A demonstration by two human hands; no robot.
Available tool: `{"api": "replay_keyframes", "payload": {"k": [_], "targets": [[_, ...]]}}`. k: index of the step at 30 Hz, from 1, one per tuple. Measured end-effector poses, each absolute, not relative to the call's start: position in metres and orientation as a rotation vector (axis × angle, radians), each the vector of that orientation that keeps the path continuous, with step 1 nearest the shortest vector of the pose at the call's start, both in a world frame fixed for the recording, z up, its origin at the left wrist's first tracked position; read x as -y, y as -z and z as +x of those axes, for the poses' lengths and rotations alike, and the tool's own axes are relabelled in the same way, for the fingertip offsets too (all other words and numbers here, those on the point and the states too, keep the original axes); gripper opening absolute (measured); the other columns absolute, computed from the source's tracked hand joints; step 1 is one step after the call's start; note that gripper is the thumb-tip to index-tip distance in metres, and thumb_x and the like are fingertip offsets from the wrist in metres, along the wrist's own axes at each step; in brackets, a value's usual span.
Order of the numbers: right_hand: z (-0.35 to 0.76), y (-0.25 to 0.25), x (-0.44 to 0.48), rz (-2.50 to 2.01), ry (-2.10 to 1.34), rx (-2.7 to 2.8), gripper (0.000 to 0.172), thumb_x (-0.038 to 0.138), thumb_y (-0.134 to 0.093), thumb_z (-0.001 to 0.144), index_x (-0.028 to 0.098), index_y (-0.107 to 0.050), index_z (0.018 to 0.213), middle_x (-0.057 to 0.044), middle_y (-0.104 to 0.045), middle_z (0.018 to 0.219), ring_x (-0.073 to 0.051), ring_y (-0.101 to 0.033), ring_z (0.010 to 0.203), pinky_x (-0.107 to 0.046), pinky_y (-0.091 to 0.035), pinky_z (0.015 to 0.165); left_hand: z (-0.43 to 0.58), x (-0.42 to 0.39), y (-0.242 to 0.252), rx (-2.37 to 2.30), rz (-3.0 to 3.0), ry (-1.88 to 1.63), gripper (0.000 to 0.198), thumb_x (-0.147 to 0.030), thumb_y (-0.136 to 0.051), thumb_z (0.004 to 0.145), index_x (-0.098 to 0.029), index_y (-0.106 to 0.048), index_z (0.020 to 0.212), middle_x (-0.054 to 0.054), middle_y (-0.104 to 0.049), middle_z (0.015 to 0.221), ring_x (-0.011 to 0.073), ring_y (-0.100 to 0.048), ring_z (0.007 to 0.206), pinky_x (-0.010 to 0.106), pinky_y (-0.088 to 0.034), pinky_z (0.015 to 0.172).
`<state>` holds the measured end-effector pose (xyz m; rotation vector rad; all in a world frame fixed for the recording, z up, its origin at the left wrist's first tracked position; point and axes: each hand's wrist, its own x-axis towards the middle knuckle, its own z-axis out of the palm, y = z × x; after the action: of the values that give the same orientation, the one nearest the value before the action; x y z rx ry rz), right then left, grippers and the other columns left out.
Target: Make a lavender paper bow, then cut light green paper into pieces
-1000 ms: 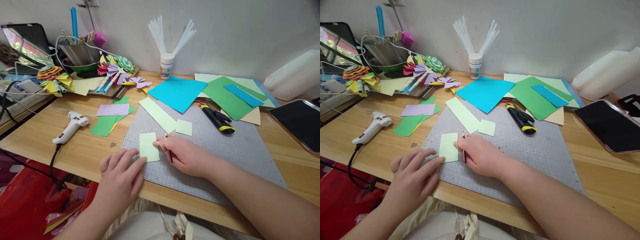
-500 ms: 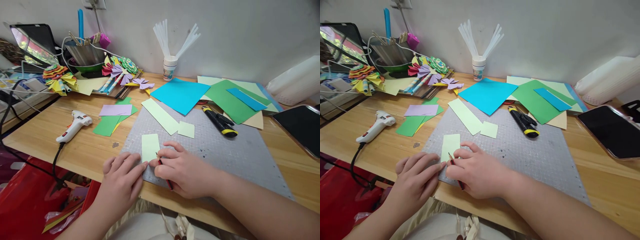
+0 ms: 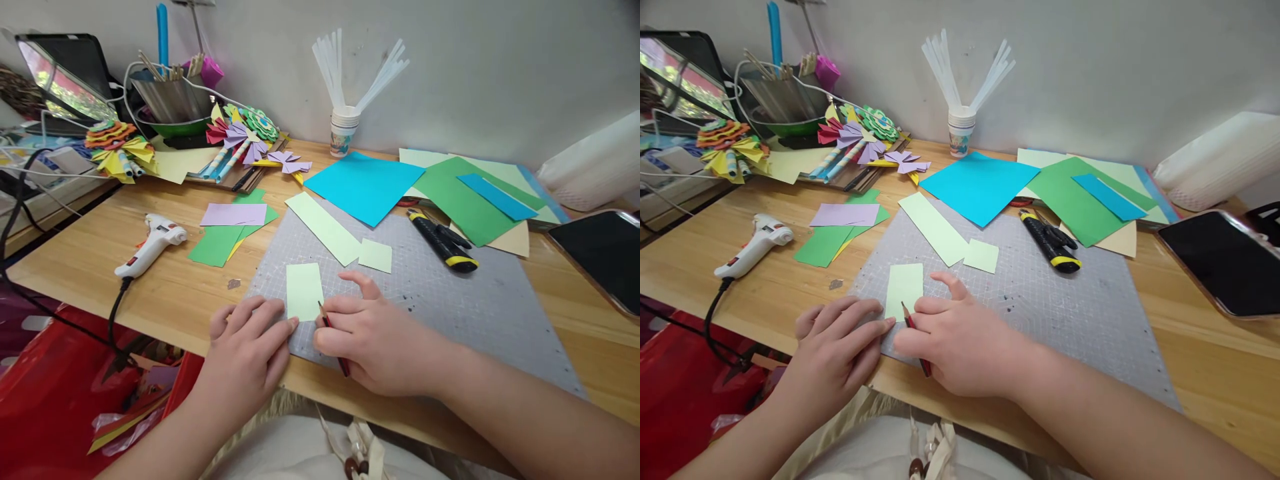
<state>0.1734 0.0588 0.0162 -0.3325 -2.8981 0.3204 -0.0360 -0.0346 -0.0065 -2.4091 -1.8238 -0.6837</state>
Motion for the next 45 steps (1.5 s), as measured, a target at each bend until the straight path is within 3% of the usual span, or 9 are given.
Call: {"api": "replay_keyframes", "payload": {"k": [9, 14, 20, 25, 30, 34, 37, 41, 45], "targets": [[0.179, -0.026, -0.065, -0.396, -0.435, 2.947, 0.015, 0.009, -0.048, 0.071, 0.021, -0.048, 0.079, 0.004, -0.057, 0.067, -0.016, -0.053, 0.081, -0.044, -0.014, 0.107, -0.039, 0.025, -0.003, 1.653, -2.537, 0.426, 0.016, -0.021, -0.049, 0.091, -0.023, -0.066, 0.09, 0.003, -0.068, 0.11, 0.0263, -0.053, 0.107, 0.043, -0.03, 0.091], [0.181, -0.028, -0.067, -0.435, -0.515, 2.938, 0.017, 0.008, -0.048, 0.069, 0.021, -0.049, 0.08, 0.003, -0.058, 0.07, -0.016, -0.053, 0.083, -0.046, -0.015, 0.106, -0.041, 0.018, -0.007, 1.477, -2.616, 0.323, 0.028, -0.018, -0.052, 0.088, -0.031, -0.063, 0.111, -0.001, -0.065, 0.122, 0.0249, -0.052, 0.112, 0.043, -0.026, 0.097], [0.179, -0.028, -0.068, -0.439, -0.522, 2.945, 0.015, 0.009, -0.048, 0.069, 0.021, -0.048, 0.078, 0.002, -0.057, 0.069, -0.017, -0.052, 0.082, -0.047, -0.018, 0.104, -0.057, 0.02, -0.011, 1.429, -2.637, 0.227, 0.034, -0.017, -0.051, 0.09, -0.035, -0.061, 0.117, -0.003, -0.066, 0.12, 0.0228, -0.051, 0.115, 0.04, -0.024, 0.103], [0.179, -0.027, -0.068, -0.433, -0.529, 2.935, 0.014, 0.009, -0.047, 0.07, 0.021, -0.046, 0.078, 0.003, -0.056, 0.069, -0.017, -0.052, 0.081, -0.048, -0.017, 0.105, -0.074, 0.027, -0.009, 1.446, -2.647, 0.154, 0.058, -0.002, -0.05, 0.076, -0.036, -0.057, 0.123, -0.003, -0.066, 0.12, 0.0231, -0.051, 0.117, 0.04, -0.023, 0.105], [0.179, -0.029, -0.067, -0.431, -0.516, 2.938, 0.014, 0.009, -0.048, 0.069, 0.021, -0.045, 0.076, 0.003, -0.056, 0.069, -0.017, -0.052, 0.08, -0.048, -0.018, 0.105, -0.081, 0.03, -0.022, 1.454, -2.649, 0.168, 0.063, 0.004, -0.044, 0.068, -0.034, -0.062, 0.115, -0.001, -0.068, 0.105, 0.0227, -0.054, 0.11, 0.039, -0.026, 0.1], [0.179, -0.025, -0.068, -0.361, -0.491, 2.875, 0.014, 0.009, -0.048, 0.07, 0.021, -0.047, 0.077, 0.002, -0.056, 0.067, -0.017, -0.053, 0.078, -0.048, -0.019, 0.106, -0.071, 0.013, -0.031, 1.605, -2.7, 0.283, 0.033, -0.011, -0.046, 0.083, -0.034, -0.069, 0.091, -0.001, -0.065, 0.106, 0.0228, -0.054, 0.105, 0.041, -0.03, 0.091], [0.181, -0.015, -0.075, -0.319, -0.559, 2.713, 0.016, 0.007, -0.048, 0.069, 0.022, -0.045, 0.072, 0.003, -0.057, 0.066, -0.017, -0.055, 0.074, -0.046, -0.023, 0.106, -0.053, -0.012, -0.029, 1.962, -2.632, 0.351, 0.021, -0.03, -0.051, 0.089, -0.027, -0.065, 0.105, 0.004, -0.063, 0.113, 0.025, -0.053, 0.109, 0.042, -0.034, 0.092], [0.187, 0.0, -0.087, -0.501, -0.61, 2.332, 0.026, 0.002, -0.049, 0.07, 0.025, -0.043, 0.08, 0.002, -0.066, 0.082, -0.017, -0.061, 0.081, -0.045, -0.026, 0.106, -0.034, -0.042, -0.025, 2.138, -2.663, 0.226, 0.055, -0.046, -0.074, 0.07, -0.017, -0.057, 0.113, 0.01, -0.062, 0.113, 0.0313, -0.053, 0.11, 0.044, -0.038, 0.093], [0.191, 0.006, -0.093, -0.658, -0.598, 2.135, 0.024, 0.004, -0.049, 0.077, 0.026, -0.04, 0.084, -0.001, -0.069, 0.096, -0.019, -0.061, 0.09, -0.047, -0.03, 0.103, -0.031, -0.055, -0.029, 2.206, -2.741, 0.113, 0.043, -0.044, -0.077, 0.064, -0.02, -0.062, 0.097, 0.003, -0.065, 0.087, 0.0253, -0.059, 0.086, 0.038, -0.04, 0.08]]}}
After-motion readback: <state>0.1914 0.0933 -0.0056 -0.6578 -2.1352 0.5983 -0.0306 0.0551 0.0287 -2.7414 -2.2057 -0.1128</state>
